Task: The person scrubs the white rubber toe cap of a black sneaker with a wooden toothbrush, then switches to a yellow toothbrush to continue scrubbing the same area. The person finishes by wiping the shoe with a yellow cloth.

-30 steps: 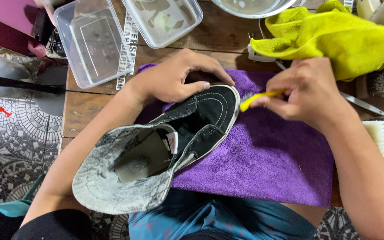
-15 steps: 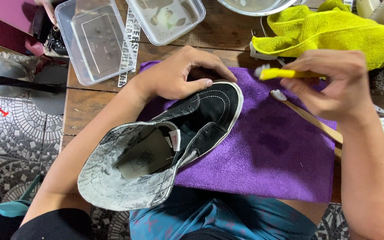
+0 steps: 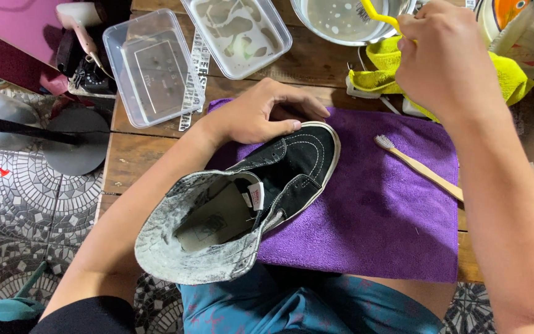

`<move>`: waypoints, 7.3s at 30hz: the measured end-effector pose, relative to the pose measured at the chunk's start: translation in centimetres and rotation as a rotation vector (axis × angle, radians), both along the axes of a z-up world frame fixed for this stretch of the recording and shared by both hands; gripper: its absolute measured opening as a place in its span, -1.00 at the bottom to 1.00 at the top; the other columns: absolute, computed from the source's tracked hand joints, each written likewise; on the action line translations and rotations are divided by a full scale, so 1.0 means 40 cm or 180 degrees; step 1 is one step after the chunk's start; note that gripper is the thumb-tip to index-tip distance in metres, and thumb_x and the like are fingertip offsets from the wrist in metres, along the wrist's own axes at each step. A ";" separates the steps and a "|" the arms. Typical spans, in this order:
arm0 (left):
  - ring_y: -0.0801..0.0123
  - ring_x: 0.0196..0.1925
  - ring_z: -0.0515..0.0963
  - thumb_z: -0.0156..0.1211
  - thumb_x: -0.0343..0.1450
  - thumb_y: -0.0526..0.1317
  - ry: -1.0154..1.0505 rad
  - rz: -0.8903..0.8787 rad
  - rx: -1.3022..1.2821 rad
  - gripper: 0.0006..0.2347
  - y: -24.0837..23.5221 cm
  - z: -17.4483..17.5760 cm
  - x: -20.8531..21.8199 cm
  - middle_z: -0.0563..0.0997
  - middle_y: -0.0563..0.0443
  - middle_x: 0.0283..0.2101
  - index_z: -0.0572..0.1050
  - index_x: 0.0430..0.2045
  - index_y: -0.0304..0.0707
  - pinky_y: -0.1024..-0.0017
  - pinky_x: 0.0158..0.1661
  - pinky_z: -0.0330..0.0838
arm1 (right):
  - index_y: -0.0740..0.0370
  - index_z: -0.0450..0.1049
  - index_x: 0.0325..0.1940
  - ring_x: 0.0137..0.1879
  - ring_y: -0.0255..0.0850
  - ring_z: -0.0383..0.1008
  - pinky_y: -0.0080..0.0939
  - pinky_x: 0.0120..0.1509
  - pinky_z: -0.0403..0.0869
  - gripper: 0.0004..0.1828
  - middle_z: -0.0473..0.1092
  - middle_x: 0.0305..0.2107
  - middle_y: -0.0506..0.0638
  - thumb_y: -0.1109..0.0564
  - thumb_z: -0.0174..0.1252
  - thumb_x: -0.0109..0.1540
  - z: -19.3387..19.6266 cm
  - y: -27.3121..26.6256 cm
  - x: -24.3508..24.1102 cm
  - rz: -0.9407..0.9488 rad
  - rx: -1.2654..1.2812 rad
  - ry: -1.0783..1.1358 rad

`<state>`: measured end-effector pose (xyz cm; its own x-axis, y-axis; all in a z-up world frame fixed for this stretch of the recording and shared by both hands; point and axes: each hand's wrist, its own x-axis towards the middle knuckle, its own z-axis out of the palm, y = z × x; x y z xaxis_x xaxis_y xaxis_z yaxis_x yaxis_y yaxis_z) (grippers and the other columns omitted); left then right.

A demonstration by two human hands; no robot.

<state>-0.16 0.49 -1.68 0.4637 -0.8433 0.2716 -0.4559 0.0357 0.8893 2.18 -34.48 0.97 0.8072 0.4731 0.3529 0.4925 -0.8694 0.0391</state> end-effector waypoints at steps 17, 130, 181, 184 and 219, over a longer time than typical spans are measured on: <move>0.27 0.20 0.76 0.16 0.53 -0.39 -0.0243 0.0075 -0.0069 -0.72 0.003 -0.026 0.010 0.75 -0.08 0.19 0.63 0.14 -0.32 0.33 0.33 0.58 | 0.41 0.79 -0.06 -0.17 0.47 0.52 0.34 -0.27 0.48 -0.72 0.48 -0.18 0.32 0.37 0.25 0.21 -0.006 0.091 0.034 -0.0625 -0.0222 0.0265; 0.18 0.25 0.81 0.21 0.56 -0.45 -0.0022 0.0199 0.0152 -0.62 -0.003 0.005 0.001 0.74 -0.22 0.26 0.52 0.32 -0.36 0.36 0.22 0.73 | 0.26 0.78 0.10 -0.50 -0.26 0.41 -0.16 -0.34 0.34 -0.72 0.68 -0.41 -0.03 0.34 0.25 0.37 0.043 0.105 -0.326 -0.0064 0.1446 0.2042; 0.35 0.23 0.76 0.30 0.62 -0.37 0.0304 0.0166 0.0030 -0.56 0.003 -0.012 0.006 0.80 -0.20 0.17 0.41 0.44 -0.23 0.38 0.25 0.75 | 0.41 0.74 -0.08 -0.52 -0.27 0.58 -0.35 -0.45 0.57 -0.83 0.60 -0.44 0.04 0.29 0.27 0.52 0.027 0.140 -0.302 -0.0585 0.2492 0.2089; 0.33 0.29 0.75 0.29 0.60 -0.42 0.0119 0.0184 0.0027 -0.55 0.004 -0.018 0.001 0.80 -0.16 0.18 0.41 0.45 -0.21 0.39 0.30 0.72 | 0.29 0.71 -0.26 -0.54 -0.38 0.26 -0.36 -0.41 0.21 -0.75 0.41 -0.62 -0.03 0.26 0.24 0.48 0.029 0.155 -0.312 -0.0265 0.2369 0.2366; 0.32 0.14 0.82 0.28 0.54 -0.40 0.0278 0.0298 0.0120 -0.59 -0.006 -0.019 0.000 0.82 -0.19 0.08 0.50 0.35 -0.33 0.38 0.13 0.83 | 0.33 0.75 -0.08 -0.18 -0.06 0.75 -0.06 -0.15 0.48 -0.86 0.72 -0.15 0.13 0.25 0.29 0.41 0.001 0.172 -0.310 -0.0057 0.1354 0.1386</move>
<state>-0.15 0.25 -2.43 0.5613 -0.8042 0.1957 -0.3764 -0.0374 0.9257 -10.21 -27.60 1.02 0.9264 0.3481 0.1437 0.3704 -0.7729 -0.5152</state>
